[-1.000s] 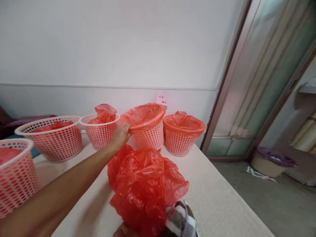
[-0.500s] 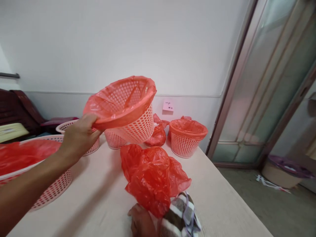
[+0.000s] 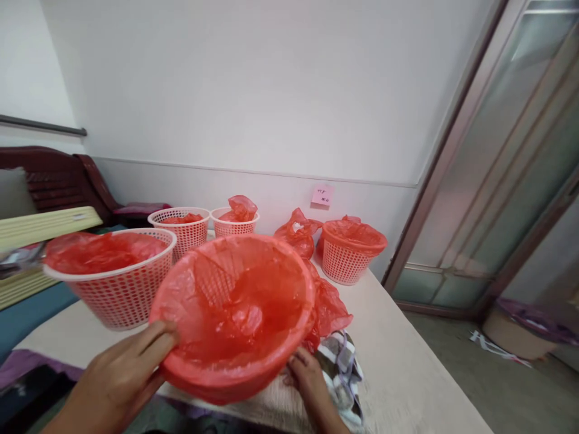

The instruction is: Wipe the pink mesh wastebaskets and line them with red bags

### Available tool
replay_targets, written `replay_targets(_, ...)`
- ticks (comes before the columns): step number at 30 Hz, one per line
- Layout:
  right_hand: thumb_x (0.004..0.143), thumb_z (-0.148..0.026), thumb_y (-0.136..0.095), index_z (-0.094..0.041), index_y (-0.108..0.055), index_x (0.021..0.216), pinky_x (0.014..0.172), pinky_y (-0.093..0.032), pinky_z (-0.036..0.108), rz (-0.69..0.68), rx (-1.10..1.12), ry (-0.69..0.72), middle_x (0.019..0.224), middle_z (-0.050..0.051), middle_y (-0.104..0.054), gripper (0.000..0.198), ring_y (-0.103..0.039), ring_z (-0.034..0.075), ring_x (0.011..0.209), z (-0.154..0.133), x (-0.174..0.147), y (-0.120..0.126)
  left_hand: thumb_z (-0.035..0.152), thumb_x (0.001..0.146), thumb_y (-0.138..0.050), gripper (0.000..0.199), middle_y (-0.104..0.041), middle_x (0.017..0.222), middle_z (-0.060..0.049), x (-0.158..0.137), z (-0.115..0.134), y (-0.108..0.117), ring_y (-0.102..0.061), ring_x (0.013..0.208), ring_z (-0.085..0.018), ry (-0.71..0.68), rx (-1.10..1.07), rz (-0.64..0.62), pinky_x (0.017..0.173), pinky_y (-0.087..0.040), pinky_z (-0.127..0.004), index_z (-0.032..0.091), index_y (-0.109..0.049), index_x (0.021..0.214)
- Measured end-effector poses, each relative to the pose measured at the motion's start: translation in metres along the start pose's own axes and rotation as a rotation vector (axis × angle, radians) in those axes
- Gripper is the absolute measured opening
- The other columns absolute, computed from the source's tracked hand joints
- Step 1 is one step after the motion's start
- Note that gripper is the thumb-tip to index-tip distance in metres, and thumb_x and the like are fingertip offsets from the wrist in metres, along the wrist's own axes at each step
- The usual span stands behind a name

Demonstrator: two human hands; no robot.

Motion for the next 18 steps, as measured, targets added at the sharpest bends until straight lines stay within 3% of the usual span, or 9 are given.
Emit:
replay_targets(4,0.078,-0.040,-0.070,-0.018,-0.066,0.083,0.063,-0.053,0.025,0.043,0.318,0.028,0.081,0.004,-0.070,0.023,-0.066,0.015,0.068,-0.057,-0.013,0.009,0.029,0.080,-0.063,0.042,-0.070,0.124,0.000,-0.012,0.015,-0.014,-0.070,0.104,-0.023,0.018,-0.107,-0.121,0.086,-0.056,-0.027,0.041,-0.065,0.120)
replay_targets(8,0.083,-0.046,-0.069,-0.019,-0.065,0.086,0.053,-0.052,0.024,0.038,0.333,-0.036,0.069,0.003,-0.069,0.027,-0.063,0.014,0.055,-0.101,-0.023,0.008,0.033,0.078,-0.067,0.053,-0.063,0.135,0.002,0.000,0.029,-0.013,-0.062,0.119,-0.026,0.155,-0.300,-0.236,0.097,-0.052,-0.033,0.047,-0.059,0.128)
replay_targets(11,0.085,-0.043,-0.067,-0.018,-0.066,0.097,0.056,-0.055,0.026,-0.042,0.319,-0.090,0.077,0.006,-0.072,0.028,-0.067,0.015,0.061,-0.117,-0.026,0.003,0.039,0.067,-0.076,0.071,-0.054,0.144,0.004,0.005,0.029,-0.007,-0.056,0.126,-0.031,0.312,-0.425,-0.262,0.095,-0.054,-0.040,0.054,-0.052,0.132)
replay_targets(13,0.084,-0.038,-0.070,-0.017,-0.065,0.100,0.059,-0.056,0.026,-0.084,0.327,-0.125,0.080,0.006,-0.073,0.027,-0.069,0.015,0.064,-0.121,-0.025,0.000,0.041,0.061,-0.080,0.078,-0.048,0.149,0.003,0.003,0.024,-0.006,-0.055,0.127,-0.035,0.436,-0.538,-0.227,0.090,-0.057,-0.043,0.053,-0.052,0.132)
replay_targets(18,0.084,-0.027,-0.070,-0.013,-0.066,0.098,0.065,-0.057,0.027,-0.122,0.366,-0.173,0.085,0.008,-0.074,0.020,-0.069,0.015,0.066,-0.125,-0.020,-0.003,0.053,0.072,-0.071,0.073,-0.046,0.151,-0.006,-0.013,0.003,-0.019,-0.064,0.115,-0.031,0.848,-0.915,-0.046,0.079,-0.061,-0.039,0.040,-0.043,0.138)
Point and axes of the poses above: each hand's wrist, its own x-axis towards the middle knuckle, its own y-axis out of the back of the hand, z = x × y, the point moved 3 cm from there along x, towards the middle knuckle
